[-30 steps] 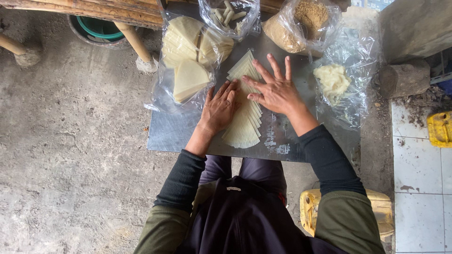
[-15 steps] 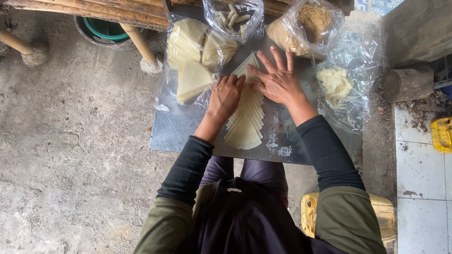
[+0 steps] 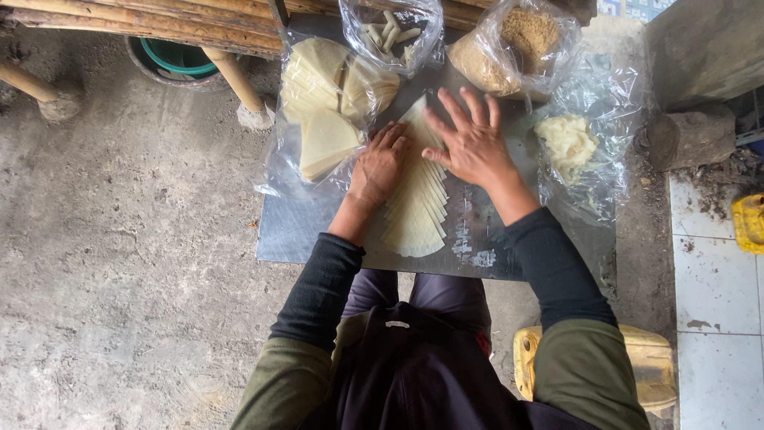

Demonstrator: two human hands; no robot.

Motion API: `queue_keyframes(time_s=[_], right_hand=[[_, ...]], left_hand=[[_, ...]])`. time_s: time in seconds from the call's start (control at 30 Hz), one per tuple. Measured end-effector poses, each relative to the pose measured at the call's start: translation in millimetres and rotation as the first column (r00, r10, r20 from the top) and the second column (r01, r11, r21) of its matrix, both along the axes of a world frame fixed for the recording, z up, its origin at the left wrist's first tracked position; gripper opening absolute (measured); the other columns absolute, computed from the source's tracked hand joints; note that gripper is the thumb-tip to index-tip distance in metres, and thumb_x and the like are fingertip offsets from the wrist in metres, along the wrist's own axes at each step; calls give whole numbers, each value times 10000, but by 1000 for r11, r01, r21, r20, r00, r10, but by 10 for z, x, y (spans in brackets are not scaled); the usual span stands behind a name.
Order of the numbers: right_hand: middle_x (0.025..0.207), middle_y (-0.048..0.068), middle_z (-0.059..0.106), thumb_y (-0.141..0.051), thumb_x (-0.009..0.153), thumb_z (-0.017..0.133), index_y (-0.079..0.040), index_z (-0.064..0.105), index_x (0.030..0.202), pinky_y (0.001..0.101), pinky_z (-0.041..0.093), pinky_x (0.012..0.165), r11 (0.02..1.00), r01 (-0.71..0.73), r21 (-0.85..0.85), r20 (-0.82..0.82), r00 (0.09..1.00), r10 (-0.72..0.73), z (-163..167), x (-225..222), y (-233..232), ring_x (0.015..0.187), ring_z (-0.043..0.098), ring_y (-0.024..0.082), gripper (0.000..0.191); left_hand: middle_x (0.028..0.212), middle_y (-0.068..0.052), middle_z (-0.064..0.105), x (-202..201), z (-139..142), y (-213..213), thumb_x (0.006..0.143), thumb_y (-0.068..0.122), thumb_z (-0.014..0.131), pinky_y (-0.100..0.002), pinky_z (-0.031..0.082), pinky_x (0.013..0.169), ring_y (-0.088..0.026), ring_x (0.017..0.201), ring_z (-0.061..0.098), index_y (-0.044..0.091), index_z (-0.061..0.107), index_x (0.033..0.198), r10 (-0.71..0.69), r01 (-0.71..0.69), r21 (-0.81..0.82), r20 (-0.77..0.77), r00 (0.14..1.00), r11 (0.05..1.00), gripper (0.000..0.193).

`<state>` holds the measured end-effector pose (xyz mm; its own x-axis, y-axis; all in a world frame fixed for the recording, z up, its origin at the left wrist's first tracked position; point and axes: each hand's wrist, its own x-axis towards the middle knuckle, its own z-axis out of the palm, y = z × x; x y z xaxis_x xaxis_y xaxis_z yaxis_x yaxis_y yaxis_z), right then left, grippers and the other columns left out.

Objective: The person separates thin triangular wrappers from a stack, places them on a metal table, and uses a spoon to add a small amount of brown filling onto each wrapper. The person then folds the wrappers into small triangular packets and places them in a pile.

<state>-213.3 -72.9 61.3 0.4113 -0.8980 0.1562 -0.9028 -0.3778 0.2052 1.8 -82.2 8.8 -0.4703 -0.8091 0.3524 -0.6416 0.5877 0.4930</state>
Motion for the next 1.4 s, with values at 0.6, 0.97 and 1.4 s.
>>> queue_keyframes(time_s=[0.6, 0.97, 1.4], right_hand=[[1626, 141, 392, -671, 1042, 462, -186, 519, 1533, 608, 159, 1169, 991, 127, -44, 42, 991, -125, 7, 97, 0, 1486, 293, 384, 692], [1280, 168, 573, 37, 1038, 594, -84, 641, 1387, 362, 540, 965, 895, 440, -69, 602, 734, -315, 265, -982, 1560, 1145, 601, 272, 373], [1384, 241, 701, -251, 1099, 722, 12, 700, 1333, 436, 520, 1034, 671, 543, 505, 805, -16, -593, 74, -2222, 1082, 1160, 654, 235, 353]], left_hand=[[1459, -93, 574, 36, -24, 0, 983, 137, 584, -413, 409, 1148, -287, 1401, 495, 88, 684, 1167, 7, -7, -11, -46, 999, 1000, 216], [1444, -99, 585, 37, -136, -16, 1001, 187, 602, -439, 403, 1155, -295, 1390, 507, 83, 684, 1132, 12, -14, -25, -71, 997, 1000, 186], [1434, -87, 597, 72, -99, -34, 1007, 198, 603, -443, 411, 1146, -283, 1386, 515, 84, 684, 1112, -5, 3, -27, -78, 997, 1000, 175]])
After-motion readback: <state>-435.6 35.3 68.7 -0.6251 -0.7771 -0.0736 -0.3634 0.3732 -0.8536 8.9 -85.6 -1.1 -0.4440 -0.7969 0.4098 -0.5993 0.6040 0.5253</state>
